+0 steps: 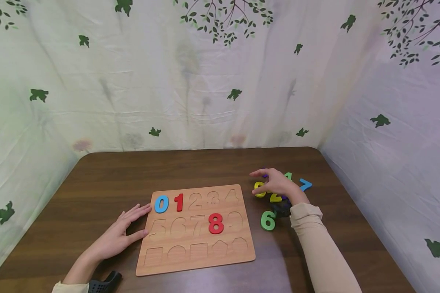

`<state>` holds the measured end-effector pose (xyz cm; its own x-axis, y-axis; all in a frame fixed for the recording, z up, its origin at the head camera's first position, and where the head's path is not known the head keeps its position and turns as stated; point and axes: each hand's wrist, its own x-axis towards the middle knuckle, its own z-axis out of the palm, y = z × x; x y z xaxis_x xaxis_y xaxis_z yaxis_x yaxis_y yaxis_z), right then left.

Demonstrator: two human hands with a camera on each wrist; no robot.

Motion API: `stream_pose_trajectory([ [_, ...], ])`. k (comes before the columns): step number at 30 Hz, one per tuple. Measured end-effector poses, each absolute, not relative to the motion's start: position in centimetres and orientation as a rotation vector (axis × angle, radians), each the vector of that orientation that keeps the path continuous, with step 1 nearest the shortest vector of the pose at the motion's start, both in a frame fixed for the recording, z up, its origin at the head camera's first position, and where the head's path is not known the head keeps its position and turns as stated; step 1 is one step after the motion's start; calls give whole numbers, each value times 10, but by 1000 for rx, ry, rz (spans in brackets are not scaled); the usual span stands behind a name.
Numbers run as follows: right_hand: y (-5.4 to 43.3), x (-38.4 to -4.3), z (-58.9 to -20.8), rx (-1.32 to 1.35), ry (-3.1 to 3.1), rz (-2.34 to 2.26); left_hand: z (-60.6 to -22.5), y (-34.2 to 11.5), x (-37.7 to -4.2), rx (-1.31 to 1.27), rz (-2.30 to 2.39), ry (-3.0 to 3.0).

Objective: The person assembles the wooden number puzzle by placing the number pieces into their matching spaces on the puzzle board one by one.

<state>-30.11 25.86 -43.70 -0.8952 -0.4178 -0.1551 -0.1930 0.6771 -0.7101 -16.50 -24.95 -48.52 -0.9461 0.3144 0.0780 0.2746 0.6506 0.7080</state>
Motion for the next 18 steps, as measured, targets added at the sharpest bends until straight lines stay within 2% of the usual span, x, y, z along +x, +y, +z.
stream_pose_trajectory([
  [18, 304, -283, -451, -436, 2619, -1072, -485, -251, -165, 498, 1193, 2804],
])
